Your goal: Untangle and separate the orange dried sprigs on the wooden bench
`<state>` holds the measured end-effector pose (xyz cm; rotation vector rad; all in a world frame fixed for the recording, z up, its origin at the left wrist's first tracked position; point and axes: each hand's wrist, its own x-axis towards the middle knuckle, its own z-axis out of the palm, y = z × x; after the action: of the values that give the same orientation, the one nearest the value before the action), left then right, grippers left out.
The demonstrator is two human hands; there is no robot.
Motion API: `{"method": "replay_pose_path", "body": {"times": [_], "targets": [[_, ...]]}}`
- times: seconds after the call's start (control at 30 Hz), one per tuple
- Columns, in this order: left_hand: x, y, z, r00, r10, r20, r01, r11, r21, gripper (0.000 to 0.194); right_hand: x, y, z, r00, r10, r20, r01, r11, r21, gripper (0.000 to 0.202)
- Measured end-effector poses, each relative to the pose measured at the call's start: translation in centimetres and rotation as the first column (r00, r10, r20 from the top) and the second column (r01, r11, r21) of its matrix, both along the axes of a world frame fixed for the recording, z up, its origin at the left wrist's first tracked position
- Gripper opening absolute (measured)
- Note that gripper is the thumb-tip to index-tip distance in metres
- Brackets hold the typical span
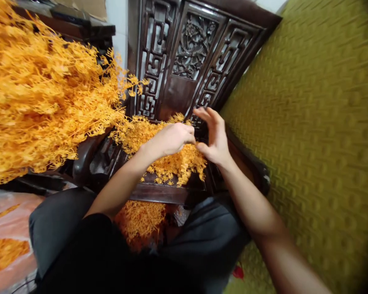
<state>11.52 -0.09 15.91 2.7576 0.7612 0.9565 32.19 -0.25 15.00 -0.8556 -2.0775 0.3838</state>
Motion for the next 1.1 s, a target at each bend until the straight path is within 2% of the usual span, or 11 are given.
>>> {"method": "replay_pose_path", "body": {"times": [0.07, 0.13, 0.2, 0.3, 0.37, 0.5, 0.57, 0.67, 0.77, 0.93, 1.1], "targets": [[0.2, -0.6, 0.5, 0.986, -0.141, 0.085, 0.143, 0.990, -0.013, 0.028, -0.9, -1.4, 0.8, 0.993, 0.100, 0.064, -0.093, 0.990, -0.105, 0.128], [0.0, -1.0, 1.2, 0.975, -0.162, 0.154, 0.165, 0.986, -0.009, 0.025, -1.2, -2.4, 1.5, 0.986, 0.109, 0.126, -0.083, 0.977, -0.196, 0.128], [-0.7, -1.4, 2.1, 0.974, -0.141, 0.178, 0.141, 0.990, 0.015, 0.023, -0.9, -3.6, 2.4, 0.968, 0.055, 0.245, 0.008, 0.969, -0.248, 0.111], [-1.6, -2.3, 3.7, 0.975, -0.143, 0.171, 0.135, 0.989, 0.055, 0.019, 0.0, -6.2, 4.4, 0.884, -0.059, 0.464, 0.202, 0.943, -0.265, 0.055], [-1.8, -3.3, 5.0, 0.977, -0.134, 0.168, 0.124, 0.990, 0.066, 0.018, 0.2, -8.5, 6.0, 0.822, -0.178, 0.540, 0.342, 0.914, -0.218, 0.029], [-1.7, -6.3, 8.0, 0.988, -0.052, 0.147, 0.050, 0.999, 0.016, 0.016, 0.3, -12.9, 8.3, 0.786, -0.343, 0.515, 0.474, 0.868, -0.146, 0.018], [-1.7, -8.2, 9.4, 0.995, 0.013, 0.103, -0.010, 0.999, -0.032, 0.020, 0.5, -14.8, 8.5, 0.833, -0.316, 0.454, 0.437, 0.879, -0.190, 0.017], [-1.7, -11.2, 10.8, 0.998, 0.066, 0.024, -0.064, 0.996, -0.061, 0.025, 1.4, -17.2, 8.1, 0.938, -0.194, 0.288, 0.291, 0.891, -0.348, 0.019], [-2.0, -13.8, 11.5, 0.996, 0.086, -0.018, -0.086, 0.996, -0.021, 0.020, 1.9, -19.0, 7.6, 0.991, -0.076, 0.111, 0.122, 0.858, -0.500, 0.021], [-3.4, -16.7, 11.4, 0.985, 0.166, -0.036, -0.159, 0.977, 0.144, 0.022, 1.1, -20.1, 6.8, 0.997, 0.075, 0.025, -0.050, 0.838, -0.543, 0.032], [-4.6, -18.4, 9.7, 0.888, 0.442, -0.126, -0.411, 0.887, 0.211, 0.027, -0.8, -17.9, 4.0, 0.993, 0.093, -0.069, -0.115, 0.866, -0.486, 0.045]]}}
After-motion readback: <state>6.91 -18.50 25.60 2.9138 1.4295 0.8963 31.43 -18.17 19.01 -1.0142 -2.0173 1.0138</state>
